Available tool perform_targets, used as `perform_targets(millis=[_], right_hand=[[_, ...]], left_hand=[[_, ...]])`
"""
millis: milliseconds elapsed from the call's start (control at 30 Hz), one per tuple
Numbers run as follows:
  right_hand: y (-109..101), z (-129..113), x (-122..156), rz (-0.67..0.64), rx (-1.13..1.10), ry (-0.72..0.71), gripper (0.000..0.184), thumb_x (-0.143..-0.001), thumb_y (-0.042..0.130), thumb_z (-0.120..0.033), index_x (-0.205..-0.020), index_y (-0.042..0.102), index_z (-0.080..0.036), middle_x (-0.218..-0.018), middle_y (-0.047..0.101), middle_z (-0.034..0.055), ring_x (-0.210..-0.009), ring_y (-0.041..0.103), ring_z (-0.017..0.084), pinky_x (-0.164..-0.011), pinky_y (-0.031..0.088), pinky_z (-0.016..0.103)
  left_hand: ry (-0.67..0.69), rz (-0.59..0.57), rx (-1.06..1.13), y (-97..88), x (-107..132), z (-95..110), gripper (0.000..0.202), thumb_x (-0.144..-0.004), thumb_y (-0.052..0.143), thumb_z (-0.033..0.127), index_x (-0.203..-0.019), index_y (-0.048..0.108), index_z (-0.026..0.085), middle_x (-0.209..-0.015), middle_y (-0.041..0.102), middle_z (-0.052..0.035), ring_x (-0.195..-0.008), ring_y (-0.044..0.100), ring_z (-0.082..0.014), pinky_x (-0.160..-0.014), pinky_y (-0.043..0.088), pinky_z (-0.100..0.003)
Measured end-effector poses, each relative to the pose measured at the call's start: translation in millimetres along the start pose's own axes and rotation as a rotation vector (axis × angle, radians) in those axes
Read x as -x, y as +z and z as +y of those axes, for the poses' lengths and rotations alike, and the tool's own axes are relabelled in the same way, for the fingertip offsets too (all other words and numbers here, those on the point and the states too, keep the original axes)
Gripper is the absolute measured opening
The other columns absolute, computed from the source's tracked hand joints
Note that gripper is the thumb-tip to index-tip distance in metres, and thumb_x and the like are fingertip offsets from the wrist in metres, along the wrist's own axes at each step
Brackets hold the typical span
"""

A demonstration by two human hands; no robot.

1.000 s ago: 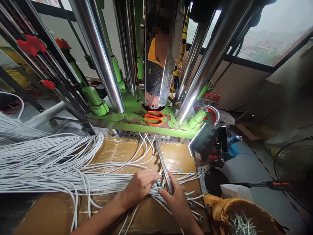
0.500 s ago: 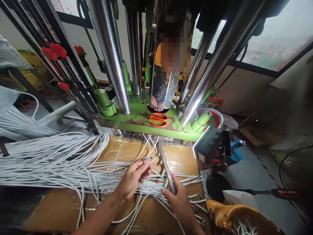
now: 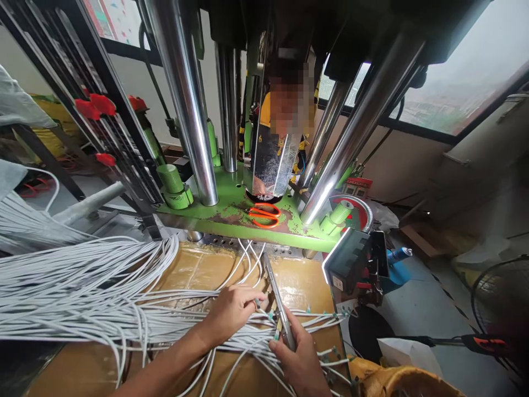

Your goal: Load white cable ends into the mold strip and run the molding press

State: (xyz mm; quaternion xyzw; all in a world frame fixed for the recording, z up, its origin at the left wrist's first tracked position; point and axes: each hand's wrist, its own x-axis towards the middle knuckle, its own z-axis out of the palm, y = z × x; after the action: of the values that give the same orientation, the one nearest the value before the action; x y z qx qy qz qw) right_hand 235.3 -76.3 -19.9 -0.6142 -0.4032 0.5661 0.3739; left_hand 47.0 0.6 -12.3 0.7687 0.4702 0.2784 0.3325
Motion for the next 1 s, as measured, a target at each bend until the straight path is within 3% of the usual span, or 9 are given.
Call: perform_targets(millis=[167, 300, 433, 567, 767, 833, 933, 1000], right_hand=[[-1, 9, -3, -0.022, -0.010, -0.036, 0.076, -0.063, 0.070, -0.029, -0.135, 0.051, -0.013, -0.089, 0.065, 0.0034, -0.070, 0.051, 0.015, -0.068, 0.043, 0.026], [-1, 14, -5, 0.004, 0.040, -0.064, 0.075, -0.064, 0.066, -0.026, -0.135, 0.050, -0.010, -0.072, 0.057, -0.0017, -0.061, 0.043, 0.013, -0.062, 0.040, 0.024], [-1, 14, -6, 0.003, 0.093, -0.074, 0.073, -0.066, 0.064, -0.028, -0.135, 0.050, -0.007, -0.058, 0.045, -0.0066, -0.056, 0.036, 0.012, -0.057, 0.034, 0.023], [0, 14, -7, 0.012, 0.088, -0.076, 0.076, -0.066, 0.066, -0.032, -0.136, 0.049, -0.007, -0.062, 0.051, -0.0042, -0.058, 0.041, 0.013, -0.059, 0.039, 0.024], [-1, 24, -14, 0.075, 0.149, -0.125, 0.079, -0.063, 0.074, -0.044, -0.132, 0.054, -0.010, -0.067, 0.059, -0.0007, -0.059, 0.047, 0.014, -0.060, 0.044, 0.023], [-3, 29, -18, 0.053, 0.140, -0.115, 0.083, -0.061, 0.074, -0.048, -0.131, 0.054, -0.008, -0.061, 0.055, -0.0019, -0.055, 0.044, 0.013, -0.057, 0.042, 0.023], [-6, 35, -24, 0.013, 0.113, -0.096, 0.092, -0.059, 0.071, -0.050, -0.134, 0.049, 0.000, -0.056, 0.048, -0.0040, -0.051, 0.037, 0.010, -0.051, 0.036, 0.022], [-6, 37, -25, 0.004, 0.095, -0.095, 0.095, -0.059, 0.069, -0.049, -0.135, 0.046, 0.003, -0.056, 0.046, -0.0046, -0.050, 0.032, 0.010, -0.050, 0.033, 0.022]], left_hand=[[0.246, 0.025, -0.129, 1.8, 1, -3, 0.037, -0.079, 0.046, 0.002, -0.095, 0.072, 0.022, -0.088, 0.074, -0.0003, -0.081, 0.065, -0.0188, -0.076, 0.046, -0.029], [0.319, 0.021, -0.185, 2.7, 1, -5, 0.036, -0.081, 0.043, 0.003, -0.097, 0.070, 0.021, -0.087, 0.073, -0.0020, -0.078, 0.064, -0.0192, -0.074, 0.045, -0.029], [0.184, 0.032, -0.094, 5.3, -3, -4, 0.039, -0.077, 0.043, 0.002, -0.095, 0.071, 0.021, -0.087, 0.073, -0.0014, -0.081, 0.066, -0.0181, -0.076, 0.046, -0.027], [-0.006, 0.014, 0.026, 7.7, -8, 2, 0.038, -0.077, 0.043, 0.005, -0.091, 0.074, 0.022, -0.085, 0.074, 0.0002, -0.079, 0.067, -0.0168, -0.075, 0.046, -0.025], [-0.120, -0.005, 0.143, 2.5, -11, 9, 0.028, -0.082, 0.048, 0.016, -0.089, 0.075, 0.020, -0.088, 0.075, -0.0041, -0.083, 0.067, -0.0208, -0.078, 0.047, -0.028], [-0.176, 0.011, 0.275, -4.8, -7, 10, 0.021, -0.082, 0.054, 0.023, -0.090, 0.073, 0.018, -0.091, 0.073, -0.0059, -0.086, 0.065, -0.0217, -0.080, 0.047, -0.029], [-0.254, 0.014, 0.571, -19.6, 5, 9, 0.027, -0.084, 0.057, 0.035, -0.102, 0.068, 0.018, -0.103, 0.069, -0.0074, -0.097, 0.062, -0.0224, -0.090, 0.046, -0.031], [-0.286, 0.065, 0.731, -28.6, 11, 8, 0.031, -0.088, 0.054, 0.043, -0.096, 0.070, 0.017, -0.101, 0.068, -0.0075, -0.101, 0.060, -0.0213, -0.093, 0.044, -0.030]])
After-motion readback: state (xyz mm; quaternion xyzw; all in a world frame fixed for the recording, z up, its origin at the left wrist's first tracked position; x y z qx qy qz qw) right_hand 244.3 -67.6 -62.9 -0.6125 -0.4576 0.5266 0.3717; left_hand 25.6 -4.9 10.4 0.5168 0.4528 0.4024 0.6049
